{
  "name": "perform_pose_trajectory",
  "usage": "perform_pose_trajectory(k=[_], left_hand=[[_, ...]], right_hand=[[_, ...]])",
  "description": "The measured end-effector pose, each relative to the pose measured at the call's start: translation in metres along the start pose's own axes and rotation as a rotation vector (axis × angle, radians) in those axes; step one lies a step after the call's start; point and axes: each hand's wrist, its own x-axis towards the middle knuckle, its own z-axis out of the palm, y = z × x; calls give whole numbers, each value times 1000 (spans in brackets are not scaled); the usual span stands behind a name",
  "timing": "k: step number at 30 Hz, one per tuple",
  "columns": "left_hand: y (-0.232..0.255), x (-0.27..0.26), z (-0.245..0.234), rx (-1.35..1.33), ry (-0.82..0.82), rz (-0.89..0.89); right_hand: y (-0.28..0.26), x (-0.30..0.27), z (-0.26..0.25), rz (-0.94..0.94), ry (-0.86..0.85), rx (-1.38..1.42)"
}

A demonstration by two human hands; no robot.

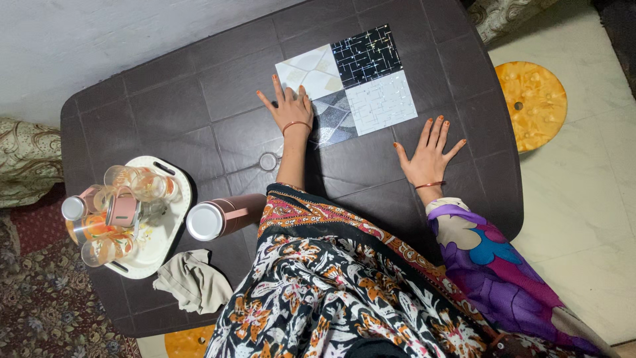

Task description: The person arranges four patterned square tiles on a dark table. They then place a pink thermos and two pink mugs on the tiles. Finally, they wipe a tray and the table surface with a cloth.

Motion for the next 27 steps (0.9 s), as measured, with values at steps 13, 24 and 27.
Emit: perform_pose_trajectory(k=[13,24,27], left_hand=[[-8,-3,-5,-190,54,-68],[19,2,-49,-78,-252,57],[22,2,-49,-82,-287,34]], right_hand=[[1,0,3,-1,9,-8],[-2,0,-2,14,5,-4],[-1,0,-1,11,7,-11]])
